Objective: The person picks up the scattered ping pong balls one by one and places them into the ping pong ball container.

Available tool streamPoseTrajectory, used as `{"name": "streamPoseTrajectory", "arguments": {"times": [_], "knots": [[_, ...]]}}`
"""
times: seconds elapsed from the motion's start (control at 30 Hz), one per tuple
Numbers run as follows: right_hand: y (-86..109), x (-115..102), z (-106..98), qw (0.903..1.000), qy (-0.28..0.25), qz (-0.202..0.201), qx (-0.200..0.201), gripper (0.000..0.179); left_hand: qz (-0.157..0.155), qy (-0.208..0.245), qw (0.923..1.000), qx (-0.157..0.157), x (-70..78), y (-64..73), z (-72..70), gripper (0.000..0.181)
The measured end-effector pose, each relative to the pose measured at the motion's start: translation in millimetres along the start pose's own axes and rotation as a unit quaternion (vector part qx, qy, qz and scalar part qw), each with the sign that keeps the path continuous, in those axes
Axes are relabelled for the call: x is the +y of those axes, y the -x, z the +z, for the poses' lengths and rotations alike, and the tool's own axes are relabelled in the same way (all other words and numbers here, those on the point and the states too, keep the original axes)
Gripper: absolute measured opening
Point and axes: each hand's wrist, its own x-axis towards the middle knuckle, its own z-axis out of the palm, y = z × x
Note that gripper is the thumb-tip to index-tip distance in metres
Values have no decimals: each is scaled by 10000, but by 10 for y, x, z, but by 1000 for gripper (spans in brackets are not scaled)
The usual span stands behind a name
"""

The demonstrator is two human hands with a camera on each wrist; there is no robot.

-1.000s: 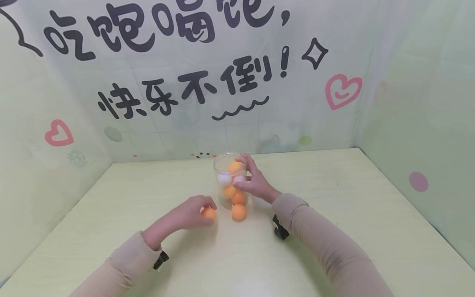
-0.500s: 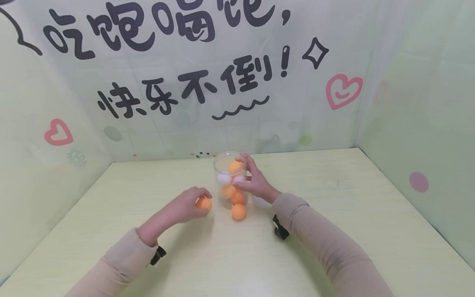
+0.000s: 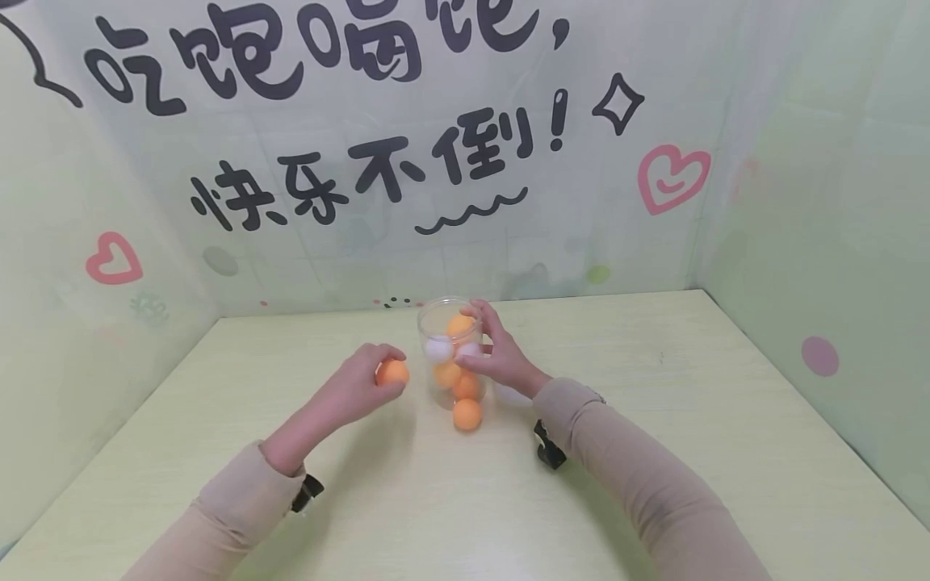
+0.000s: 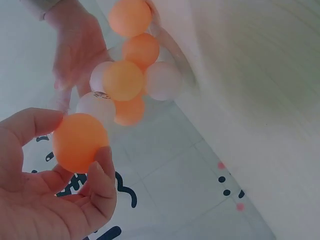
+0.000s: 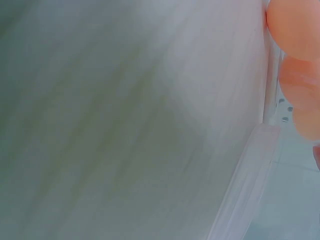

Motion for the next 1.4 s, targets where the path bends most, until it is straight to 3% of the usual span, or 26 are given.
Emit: {"name": "streamPoseTrajectory", "arguments": {"times": [0.43, 0.67, 0.9, 1.1, 1.4], "knots": [[-2, -4, -5, 10000, -21, 76, -4, 74, 87, 299, 9985, 443, 31, -51, -59, 41], [-59, 249, -24, 10000, -42, -56, 59, 76, 186, 341, 9974, 611, 50, -115, -119, 44], [-6, 12, 3, 9999, -58, -76, 36, 74, 280, 495, 9953, 790, 83, -155, -155, 41], [-1, 7, 6, 9999, -20, -93, 35, 71, 419, 742, 9917, 965, 120, -203, -165, 41], [-4, 20, -2, 9999, -118, -16, -6, 72, 500, 737, 9885, 1223, 189, -281, -177, 40]]}}
